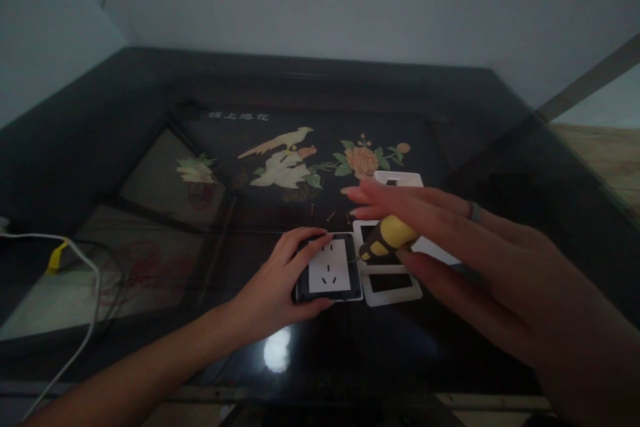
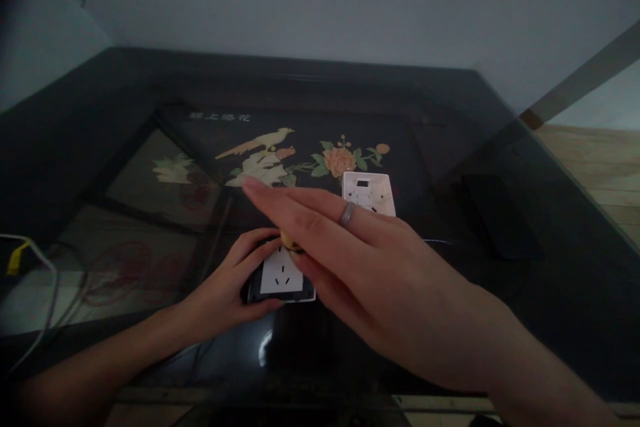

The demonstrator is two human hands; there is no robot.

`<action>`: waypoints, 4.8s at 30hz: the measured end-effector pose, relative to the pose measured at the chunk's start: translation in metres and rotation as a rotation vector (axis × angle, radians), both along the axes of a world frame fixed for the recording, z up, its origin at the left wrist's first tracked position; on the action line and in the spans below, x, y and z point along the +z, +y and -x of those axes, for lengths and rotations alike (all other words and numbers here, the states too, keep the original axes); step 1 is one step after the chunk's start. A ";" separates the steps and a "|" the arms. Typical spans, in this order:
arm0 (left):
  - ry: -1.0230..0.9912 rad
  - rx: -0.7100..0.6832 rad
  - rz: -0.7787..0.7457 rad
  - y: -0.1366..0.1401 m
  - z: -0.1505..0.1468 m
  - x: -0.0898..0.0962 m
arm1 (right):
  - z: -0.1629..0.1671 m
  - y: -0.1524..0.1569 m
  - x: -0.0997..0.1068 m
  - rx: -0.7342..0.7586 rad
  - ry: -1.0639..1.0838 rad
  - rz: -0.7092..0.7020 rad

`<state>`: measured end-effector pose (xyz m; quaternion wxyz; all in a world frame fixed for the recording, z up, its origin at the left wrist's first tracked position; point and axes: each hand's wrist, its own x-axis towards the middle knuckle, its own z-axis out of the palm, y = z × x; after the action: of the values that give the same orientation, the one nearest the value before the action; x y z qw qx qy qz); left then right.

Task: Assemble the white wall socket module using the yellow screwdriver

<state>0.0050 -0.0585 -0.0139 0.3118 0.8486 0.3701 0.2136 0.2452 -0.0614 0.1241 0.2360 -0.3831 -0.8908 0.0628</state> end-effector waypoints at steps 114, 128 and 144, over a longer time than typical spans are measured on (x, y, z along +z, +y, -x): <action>-0.008 -0.003 0.195 0.010 0.004 0.013 | 0.004 0.012 -0.014 -0.108 0.061 -0.029; -0.024 0.036 0.245 0.010 0.006 0.013 | 0.001 0.013 -0.014 -0.121 0.060 -0.025; -0.050 0.029 0.271 0.010 0.007 0.011 | 0.001 0.014 -0.013 -0.083 0.054 -0.015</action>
<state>-0.0024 -0.0483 -0.0025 0.4295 0.7876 0.4002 0.1872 0.2437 -0.0479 0.1107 0.2650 -0.4159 -0.8681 0.0565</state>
